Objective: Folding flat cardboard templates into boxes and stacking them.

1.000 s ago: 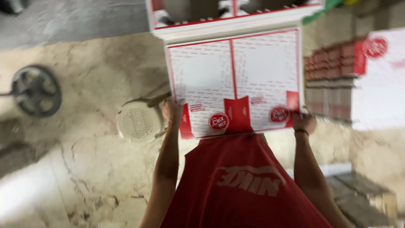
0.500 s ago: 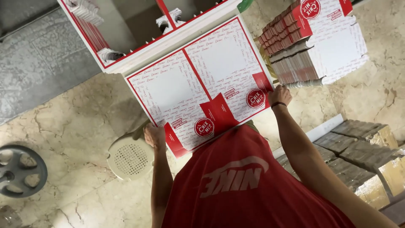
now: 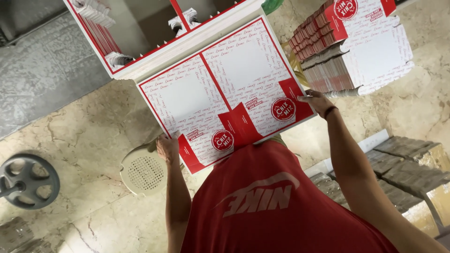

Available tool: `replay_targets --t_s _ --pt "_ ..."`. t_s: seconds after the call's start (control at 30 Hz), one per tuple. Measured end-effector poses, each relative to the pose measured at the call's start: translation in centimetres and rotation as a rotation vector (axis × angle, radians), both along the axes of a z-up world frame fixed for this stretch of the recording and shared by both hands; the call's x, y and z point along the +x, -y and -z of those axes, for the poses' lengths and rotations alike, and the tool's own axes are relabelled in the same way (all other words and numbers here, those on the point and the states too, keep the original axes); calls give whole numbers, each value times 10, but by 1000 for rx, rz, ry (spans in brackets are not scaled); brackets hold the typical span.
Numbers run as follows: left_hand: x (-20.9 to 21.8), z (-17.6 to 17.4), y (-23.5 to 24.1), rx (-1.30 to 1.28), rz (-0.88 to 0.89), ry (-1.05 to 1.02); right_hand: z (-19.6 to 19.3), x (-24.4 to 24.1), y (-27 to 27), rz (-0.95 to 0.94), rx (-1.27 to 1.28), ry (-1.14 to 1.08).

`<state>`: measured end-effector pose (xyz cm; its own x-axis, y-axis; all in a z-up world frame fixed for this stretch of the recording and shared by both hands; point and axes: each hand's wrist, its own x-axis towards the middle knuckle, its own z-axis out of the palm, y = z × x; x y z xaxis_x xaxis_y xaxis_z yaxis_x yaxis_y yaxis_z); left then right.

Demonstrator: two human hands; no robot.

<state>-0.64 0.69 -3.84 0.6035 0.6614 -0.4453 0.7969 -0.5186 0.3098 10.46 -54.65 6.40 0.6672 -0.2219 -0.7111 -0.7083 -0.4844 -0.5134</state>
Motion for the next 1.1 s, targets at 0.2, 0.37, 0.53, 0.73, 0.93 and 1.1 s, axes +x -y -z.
replay_targets --t_s 0.2,0.37,0.53,0.73,0.93,1.1 --pt "4 -31 16 -23 -38 61 -3 0 8 188 477 -261" --pt "-16 -71 41 -143 -50 144 42 -20 32 240 580 -353" --pt "-53 -52 54 -209 -144 75 87 -34 36 12 449 -14" --pt "-60 -53 78 -214 -275 39 118 -85 11 -607 -255 411" --pt "-57 -47 72 -140 -216 15 70 -70 0 -426 -28 267" --pt "-60 -41 80 -111 -296 64 92 -50 40 -303 189 193"
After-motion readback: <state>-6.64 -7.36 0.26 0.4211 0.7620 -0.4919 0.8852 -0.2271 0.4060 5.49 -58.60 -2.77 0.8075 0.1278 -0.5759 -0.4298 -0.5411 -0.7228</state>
